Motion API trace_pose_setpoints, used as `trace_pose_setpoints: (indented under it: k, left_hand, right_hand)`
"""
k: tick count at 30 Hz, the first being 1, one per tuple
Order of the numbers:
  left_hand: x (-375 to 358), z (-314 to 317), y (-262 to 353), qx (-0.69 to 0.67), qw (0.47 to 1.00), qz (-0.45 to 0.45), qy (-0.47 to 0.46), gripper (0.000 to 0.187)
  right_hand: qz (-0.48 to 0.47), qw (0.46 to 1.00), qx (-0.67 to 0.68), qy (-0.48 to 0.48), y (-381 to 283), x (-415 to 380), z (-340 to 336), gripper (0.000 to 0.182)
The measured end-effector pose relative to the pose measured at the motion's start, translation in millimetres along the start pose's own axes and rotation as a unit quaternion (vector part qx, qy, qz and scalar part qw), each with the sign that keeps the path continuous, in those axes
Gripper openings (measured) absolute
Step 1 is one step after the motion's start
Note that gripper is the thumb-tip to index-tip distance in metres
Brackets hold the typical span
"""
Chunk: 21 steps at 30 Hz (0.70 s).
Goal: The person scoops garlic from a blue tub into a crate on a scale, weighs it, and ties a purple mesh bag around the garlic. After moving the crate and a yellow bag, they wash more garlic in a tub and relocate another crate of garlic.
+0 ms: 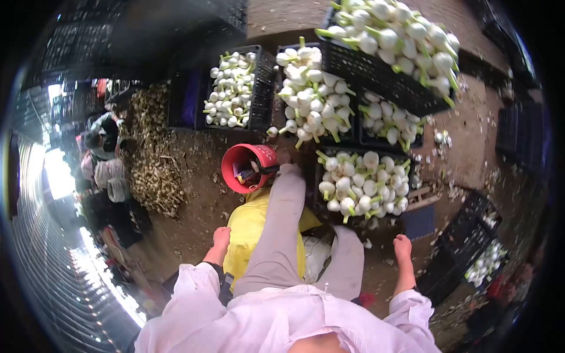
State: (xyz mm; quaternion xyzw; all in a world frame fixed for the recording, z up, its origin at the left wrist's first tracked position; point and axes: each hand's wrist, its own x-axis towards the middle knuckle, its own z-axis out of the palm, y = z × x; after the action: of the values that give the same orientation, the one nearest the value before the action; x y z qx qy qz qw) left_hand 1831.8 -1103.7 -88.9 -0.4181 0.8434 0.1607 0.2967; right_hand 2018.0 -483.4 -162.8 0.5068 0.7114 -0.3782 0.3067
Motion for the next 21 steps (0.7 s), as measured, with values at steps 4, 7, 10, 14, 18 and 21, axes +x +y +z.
trace_pose_setpoints:
  k: [4,7,10,14,18,21]
  left_hand:
    - [22,3,93,0.047,0.989,0.127,-0.064,0.029]
    - [57,4,145,0.051,0.976,0.184,-0.104,0.031]
    - [90,-14,199,0.018,0.977,0.152,-0.148,0.036]
    - [154,-11,200,0.003,0.976,0.148,-0.161,0.037]
    - [183,-34,183,0.044,0.980,0.115,-0.157,0.036]
    - [191,-42,149,0.038,0.982,0.080,-0.167,0.035]
  right_hand:
    - [0.058,0.993,0.101,0.024,-127,-31,-17,0.033]
    - [0.088,0.991,0.099,0.013,-149,-36,1,0.036]
    - [0.047,0.998,0.030,0.008,-194,-42,42,0.030]
    - [-0.081,0.991,-0.094,-0.052,-309,-61,110,0.028]
    - [-0.123,0.982,0.026,-0.138,-381,-77,175,0.028]
    - [-0.109,0.976,0.003,-0.190,-456,-109,186,0.030]
